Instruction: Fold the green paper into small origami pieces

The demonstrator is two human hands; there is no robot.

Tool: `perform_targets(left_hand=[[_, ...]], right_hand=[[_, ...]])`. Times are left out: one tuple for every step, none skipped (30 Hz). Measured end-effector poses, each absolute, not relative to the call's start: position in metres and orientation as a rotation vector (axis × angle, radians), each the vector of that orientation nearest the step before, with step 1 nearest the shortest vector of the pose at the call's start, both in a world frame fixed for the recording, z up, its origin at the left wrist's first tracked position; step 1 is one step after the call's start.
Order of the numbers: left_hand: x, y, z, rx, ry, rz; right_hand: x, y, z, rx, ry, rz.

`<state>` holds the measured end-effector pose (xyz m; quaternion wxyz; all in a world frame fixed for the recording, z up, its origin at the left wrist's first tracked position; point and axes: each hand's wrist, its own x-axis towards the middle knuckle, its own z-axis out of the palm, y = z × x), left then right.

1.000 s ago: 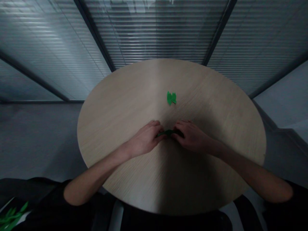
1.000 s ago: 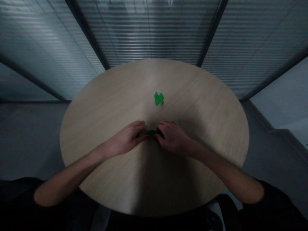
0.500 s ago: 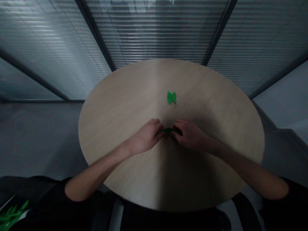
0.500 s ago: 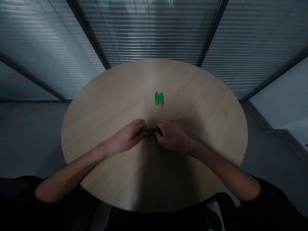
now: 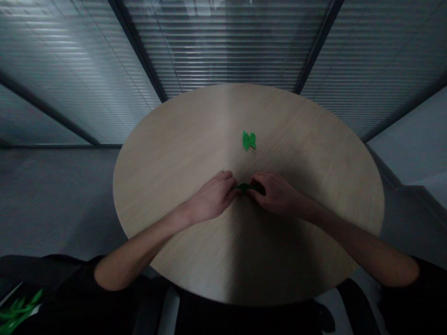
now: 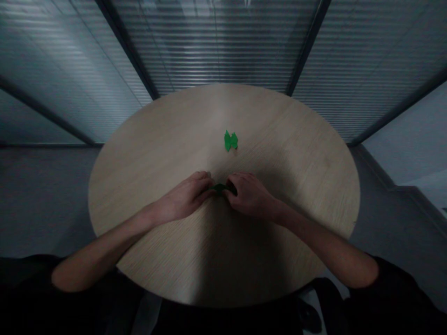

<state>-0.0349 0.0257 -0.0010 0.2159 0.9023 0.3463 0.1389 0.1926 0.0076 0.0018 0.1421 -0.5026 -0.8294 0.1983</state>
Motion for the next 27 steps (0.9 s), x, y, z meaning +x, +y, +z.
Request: perform_targets(left_hand=[[-0.035,0.026,-0.002,2.505,0.962,0.391],[-0.035,0.026,-0.002,2.508,0.965,0.399],[-0.036,0.027,-0.003,2.512,0.969,0.404],[-0.036,0.027,-0.003,2.514,0.974,0.405],[-0.037,0.028,-0.004,2.513,0.980,0.401],[-0.037,0.029,-0.004,2.507,0.990,0.395],[-0.037,0.030,-0.004,2.499,1.002,0.388],[-0.038,0.030,-0.004,2.487,1.013,0.382],[-0.038,0.031,-0.004,2.471,1.024,0.379],[-0.038,0.032,-0.003,2.452,1.037,0.379],[-0.037,0.032,-0.002,2.429,1.052,0.377],[-0.037,0.032,-0.001,2.401,1.070,0.376],[-0.037,0.032,0.000,2.369,1.089,0.376],[-0.036,0.032,0.001,2.339,1.107,0.376],[-0.036,0.031,0.002,2.311,1.121,0.379],[-0.036,0.031,0.003,2.290,1.133,0.381],[-0.035,0.031,0.004,2.276,1.142,0.381],[-0.035,0.031,0.005,2.267,1.151,0.378],[-0.035,0.031,0.006,2.264,1.160,0.373],[-0.035,0.031,0.006,2.262,1.169,0.369],[-0.035,0.032,0.006,2.262,1.176,0.369],[-0.035,0.032,0.006,2.261,1.181,0.374],[-0.035,0.032,0.005,2.259,1.183,0.386],[-0.035,0.032,0.004,2.257,1.183,0.403],[-0.035,0.032,0.004,2.257,1.179,0.423],[-0.035,0.032,0.003,2.257,1.172,0.446],[-0.036,0.032,0.002,2.262,1.155,0.473]], right_hand=[[0.192,0.008,0.003,-1.456,-2.389,0.576],[0.192,0.008,0.004,-1.464,-2.384,0.579],[0.192,0.009,0.005,-1.477,-2.377,0.584],[0.191,0.009,0.006,-1.492,-2.366,0.595],[0.191,0.010,0.008,-1.510,-2.354,0.614],[0.190,0.011,0.009,-1.526,-2.340,0.643],[0.190,0.011,0.010,-1.539,-2.327,0.680],[0.189,0.012,0.011,-1.549,-2.312,0.715],[0.189,0.013,0.011,-1.557,-2.299,0.743],[0.188,0.013,0.012,-1.563,-2.291,0.766],[0.188,0.014,0.013,-1.571,-2.286,0.781],[0.188,0.014,0.013,-1.582,-2.284,0.789],[0.187,0.015,0.014,-1.593,-2.284,0.793],[0.187,0.015,0.014,-1.602,-2.287,0.799],[0.187,0.016,0.015,-1.609,-2.293,0.806],[0.186,0.017,0.016,-1.610,-2.301,0.813],[0.186,0.017,0.016,-1.607,-2.313,0.822],[0.186,0.018,0.017,-1.596,-2.328,0.827],[0.185,0.019,0.018,-1.590,-2.341,0.830],[0.185,0.020,0.020,-1.590,-2.350,0.834],[0.184,0.022,0.021,-1.594,-2.355,0.837],[0.184,0.023,0.022,-1.604,-2.358,0.842],[0.183,0.024,0.023,-1.616,-2.359,0.848],[0.183,0.025,0.024,-1.627,-2.363,0.854],[0.182,0.026,0.024,-1.637,-2.369,0.858],[0.182,0.026,0.024,-1.644,-2.371,0.859],[0.182,0.026,0.024,-1.647,-2.364,0.856]])
